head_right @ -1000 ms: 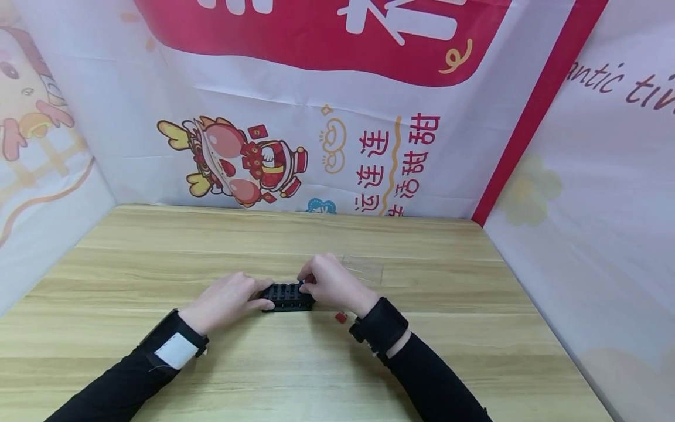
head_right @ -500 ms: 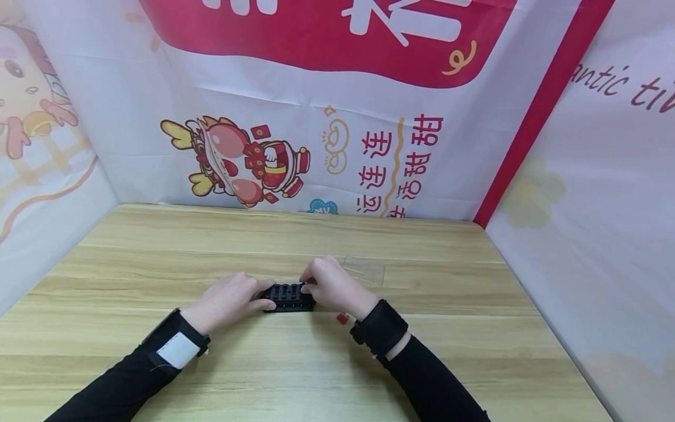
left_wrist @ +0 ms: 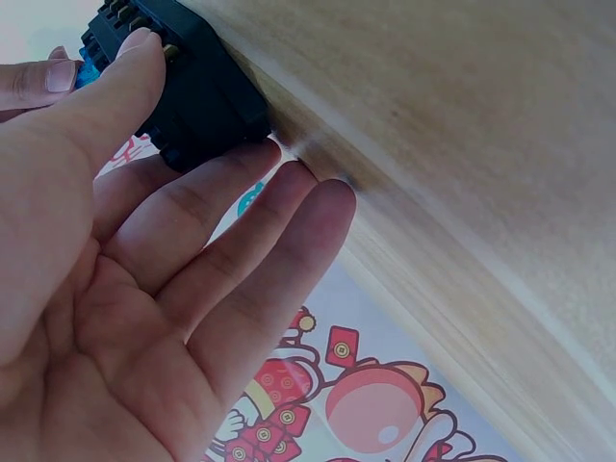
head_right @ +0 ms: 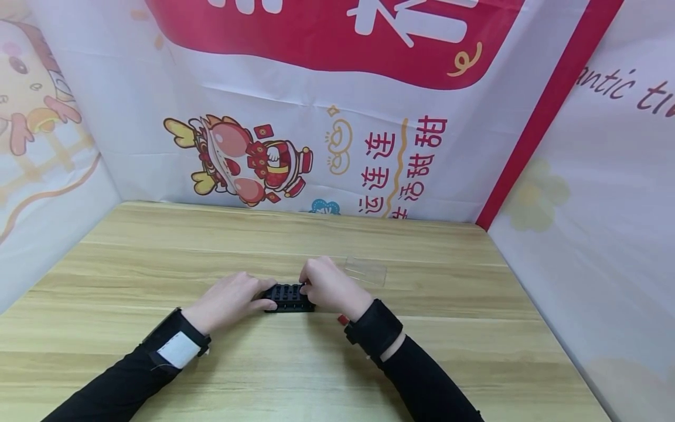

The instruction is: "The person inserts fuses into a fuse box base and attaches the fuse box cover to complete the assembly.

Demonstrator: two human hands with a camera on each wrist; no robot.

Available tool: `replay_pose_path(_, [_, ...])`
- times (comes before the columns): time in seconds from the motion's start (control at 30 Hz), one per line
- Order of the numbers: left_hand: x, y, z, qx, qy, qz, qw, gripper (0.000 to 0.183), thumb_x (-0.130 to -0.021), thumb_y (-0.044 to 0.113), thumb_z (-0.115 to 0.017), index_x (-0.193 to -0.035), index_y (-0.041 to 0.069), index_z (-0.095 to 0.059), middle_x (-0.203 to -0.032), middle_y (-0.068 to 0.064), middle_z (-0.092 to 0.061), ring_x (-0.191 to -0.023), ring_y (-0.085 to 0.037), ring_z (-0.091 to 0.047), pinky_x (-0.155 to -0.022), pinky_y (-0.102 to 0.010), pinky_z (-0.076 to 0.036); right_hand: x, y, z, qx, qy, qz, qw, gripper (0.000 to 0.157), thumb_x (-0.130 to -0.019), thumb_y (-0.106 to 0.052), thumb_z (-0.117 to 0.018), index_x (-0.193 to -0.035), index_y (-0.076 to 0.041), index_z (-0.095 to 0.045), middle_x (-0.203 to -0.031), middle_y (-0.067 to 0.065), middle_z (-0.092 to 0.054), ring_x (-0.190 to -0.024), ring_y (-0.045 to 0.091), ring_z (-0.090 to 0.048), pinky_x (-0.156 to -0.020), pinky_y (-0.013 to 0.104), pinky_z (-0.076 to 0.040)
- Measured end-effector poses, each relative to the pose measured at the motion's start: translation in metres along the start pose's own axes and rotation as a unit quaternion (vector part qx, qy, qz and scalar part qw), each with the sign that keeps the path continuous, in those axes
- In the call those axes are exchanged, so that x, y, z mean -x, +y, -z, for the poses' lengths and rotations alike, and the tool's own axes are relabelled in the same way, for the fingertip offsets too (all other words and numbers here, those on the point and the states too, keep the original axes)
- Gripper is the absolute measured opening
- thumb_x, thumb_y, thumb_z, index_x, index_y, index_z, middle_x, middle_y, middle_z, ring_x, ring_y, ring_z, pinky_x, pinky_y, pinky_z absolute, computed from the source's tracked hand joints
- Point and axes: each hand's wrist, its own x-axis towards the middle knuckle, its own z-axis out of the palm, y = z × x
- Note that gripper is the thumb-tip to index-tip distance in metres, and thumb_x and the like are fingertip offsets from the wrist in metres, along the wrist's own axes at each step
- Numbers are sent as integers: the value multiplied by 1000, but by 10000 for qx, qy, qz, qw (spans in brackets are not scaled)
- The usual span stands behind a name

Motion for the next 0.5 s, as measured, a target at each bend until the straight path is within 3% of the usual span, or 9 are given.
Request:
replay_pose_path(0.2, [0,1,1,12,44,-28,10000,24,-84,39,-70,-87,18,-60,-63,5,-46,-55,-10,-42,-51,-25,-31,-3,-1,1,-62,-73,-138,9999,9,-84,0,-67,-81,-7,-72,-74,-4,-64,-62,6,-51,-61,20,-42])
replay_pose_path(0.5, [0,2,1,62,-13,14,10000,23,-84,39,-70,-86,18,-59,-63,6,-46,-55,-9,-43,-51,-24,-32,-5,-5,-4,-112,-219,-462,9986,6,-84,-4,-70,-89,-6,-74,-81,-4,-66,-71,5,-58,-66,19,-44])
